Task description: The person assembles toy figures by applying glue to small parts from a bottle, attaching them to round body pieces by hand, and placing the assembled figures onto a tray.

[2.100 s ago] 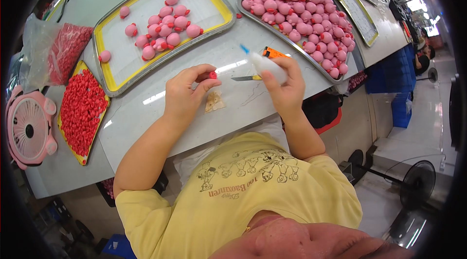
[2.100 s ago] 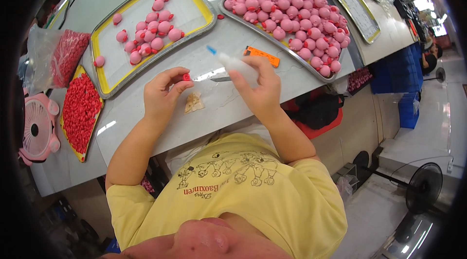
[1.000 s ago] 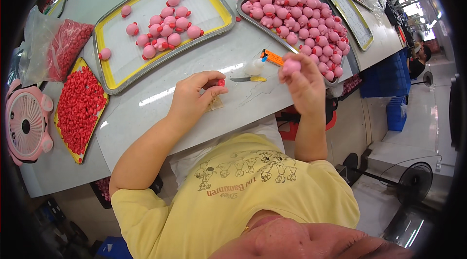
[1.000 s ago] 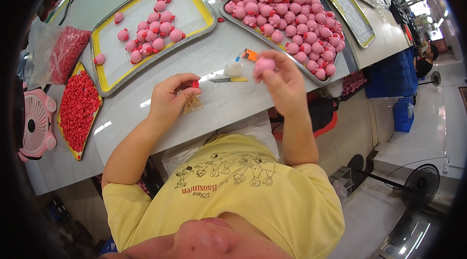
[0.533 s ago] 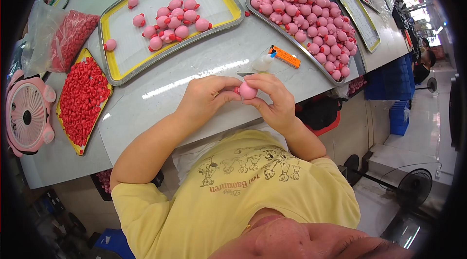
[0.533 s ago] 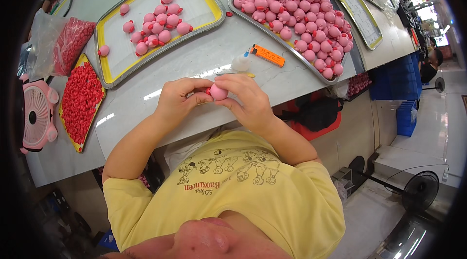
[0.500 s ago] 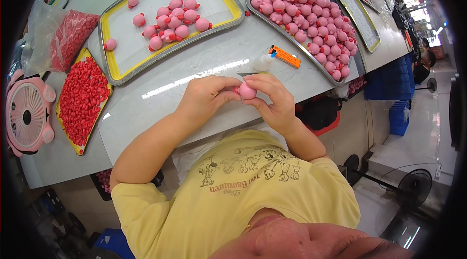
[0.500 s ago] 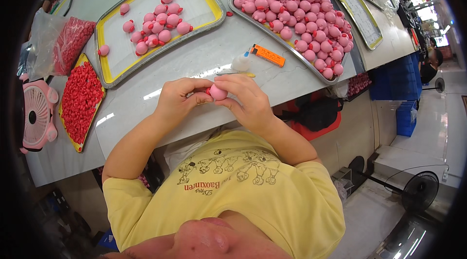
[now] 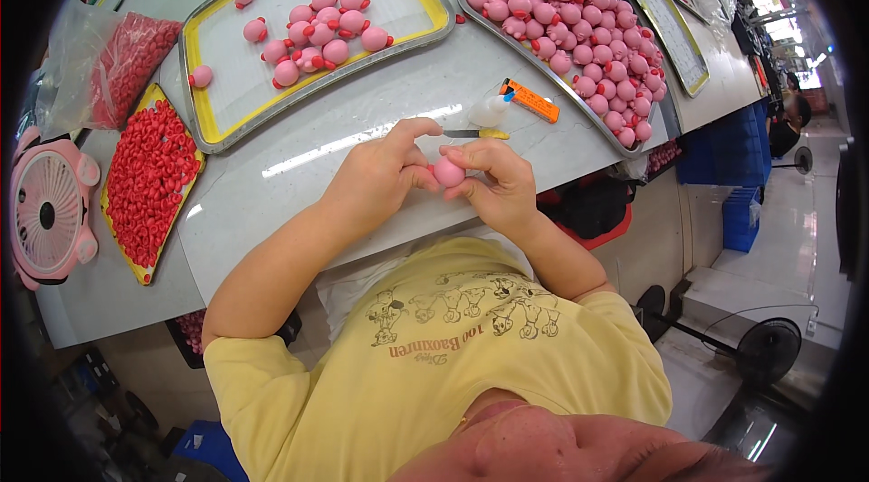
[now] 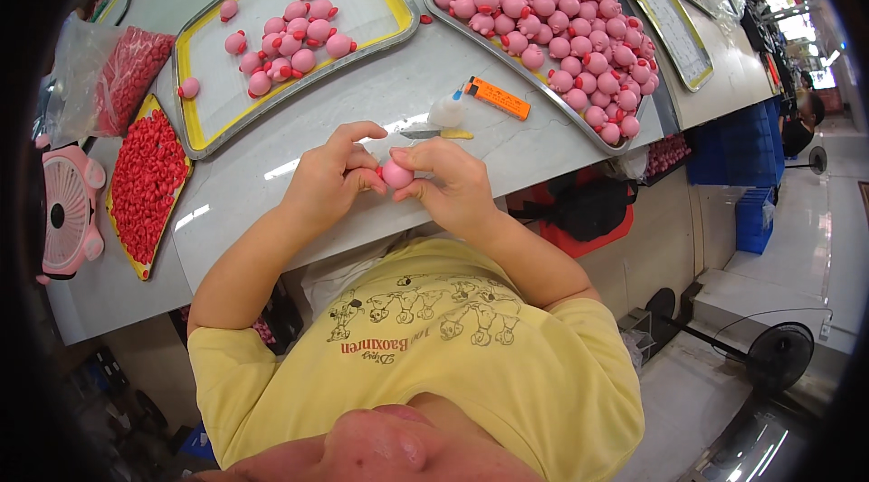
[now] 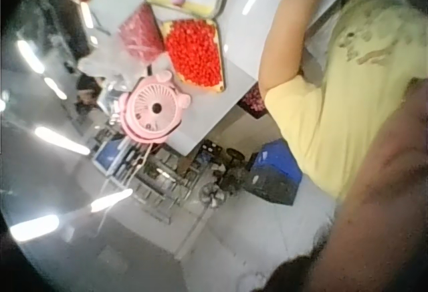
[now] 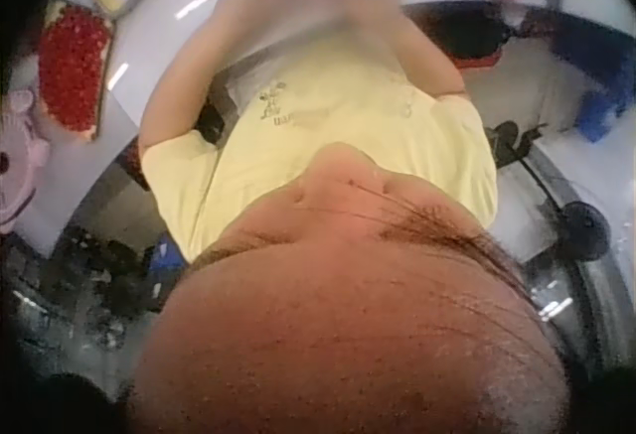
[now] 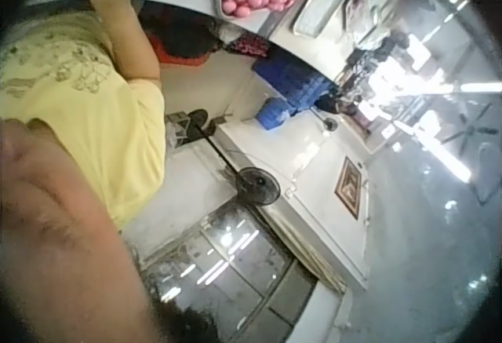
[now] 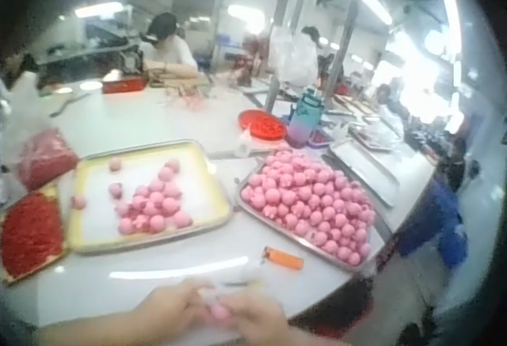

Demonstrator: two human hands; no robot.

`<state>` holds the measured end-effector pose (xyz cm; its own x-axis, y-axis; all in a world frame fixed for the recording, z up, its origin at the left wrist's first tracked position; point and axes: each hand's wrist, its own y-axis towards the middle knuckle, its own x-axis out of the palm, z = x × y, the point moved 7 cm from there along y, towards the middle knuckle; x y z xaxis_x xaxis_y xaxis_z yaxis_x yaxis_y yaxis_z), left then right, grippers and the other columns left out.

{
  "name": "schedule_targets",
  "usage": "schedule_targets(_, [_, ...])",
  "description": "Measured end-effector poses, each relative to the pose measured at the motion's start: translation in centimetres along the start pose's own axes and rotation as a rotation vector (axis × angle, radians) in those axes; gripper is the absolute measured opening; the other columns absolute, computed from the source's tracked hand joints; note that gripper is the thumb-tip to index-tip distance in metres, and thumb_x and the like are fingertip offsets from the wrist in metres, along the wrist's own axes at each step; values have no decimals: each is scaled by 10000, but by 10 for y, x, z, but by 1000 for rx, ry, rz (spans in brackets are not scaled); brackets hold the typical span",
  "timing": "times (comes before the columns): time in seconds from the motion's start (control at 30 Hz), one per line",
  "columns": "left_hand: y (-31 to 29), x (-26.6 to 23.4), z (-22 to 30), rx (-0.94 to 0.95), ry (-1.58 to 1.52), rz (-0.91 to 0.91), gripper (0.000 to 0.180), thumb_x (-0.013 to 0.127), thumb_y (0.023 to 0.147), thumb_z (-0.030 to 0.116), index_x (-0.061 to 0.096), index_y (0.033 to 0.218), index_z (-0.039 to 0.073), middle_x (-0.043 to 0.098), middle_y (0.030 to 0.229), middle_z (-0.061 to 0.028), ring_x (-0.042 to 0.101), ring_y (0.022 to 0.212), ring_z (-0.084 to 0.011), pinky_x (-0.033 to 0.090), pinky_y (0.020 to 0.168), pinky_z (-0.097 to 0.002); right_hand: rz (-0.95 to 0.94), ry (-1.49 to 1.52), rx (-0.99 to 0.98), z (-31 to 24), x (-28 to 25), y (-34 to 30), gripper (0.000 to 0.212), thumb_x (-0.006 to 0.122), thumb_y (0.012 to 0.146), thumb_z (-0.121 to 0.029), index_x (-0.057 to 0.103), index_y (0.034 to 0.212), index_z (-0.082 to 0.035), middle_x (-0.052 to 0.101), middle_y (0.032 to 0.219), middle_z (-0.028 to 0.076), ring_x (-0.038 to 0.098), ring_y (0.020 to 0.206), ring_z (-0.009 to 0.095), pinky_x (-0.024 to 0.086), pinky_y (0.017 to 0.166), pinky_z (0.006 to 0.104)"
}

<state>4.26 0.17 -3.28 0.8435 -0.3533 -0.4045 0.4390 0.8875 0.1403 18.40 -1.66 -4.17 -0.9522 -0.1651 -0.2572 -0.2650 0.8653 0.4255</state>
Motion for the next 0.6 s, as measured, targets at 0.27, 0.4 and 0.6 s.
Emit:
schedule_targets(0.27, [0,6,14,219,183,51,448,688,694,65,489,1095,58,622,730,-81,602,673,-259,488,608,-337,33,39,-32,-5,-9,-4,340,730,644,38,617,962,-3,634,951,125,611,841,219,538,718,287])
schedule_targets(0.4, [6,4,34,373,229,171,347,697,703,51,570,1025,63,618,732,-84,582,640,-225,474,592,-298,66,134,69,3,-13,-5,370,695,666,70,577,1005,-22,597,1038,127,585,927,229,517,782,292])
schedule_targets(0.6, [10,8,35,279,224,82,246,681,704,57,582,926,16,601,803,-110,574,741,-265,472,636,-337,11,-13,-40,-6,-20,-3,363,608,739,133,492,1048,-20,486,1145,148,504,1077,229,441,899,311])
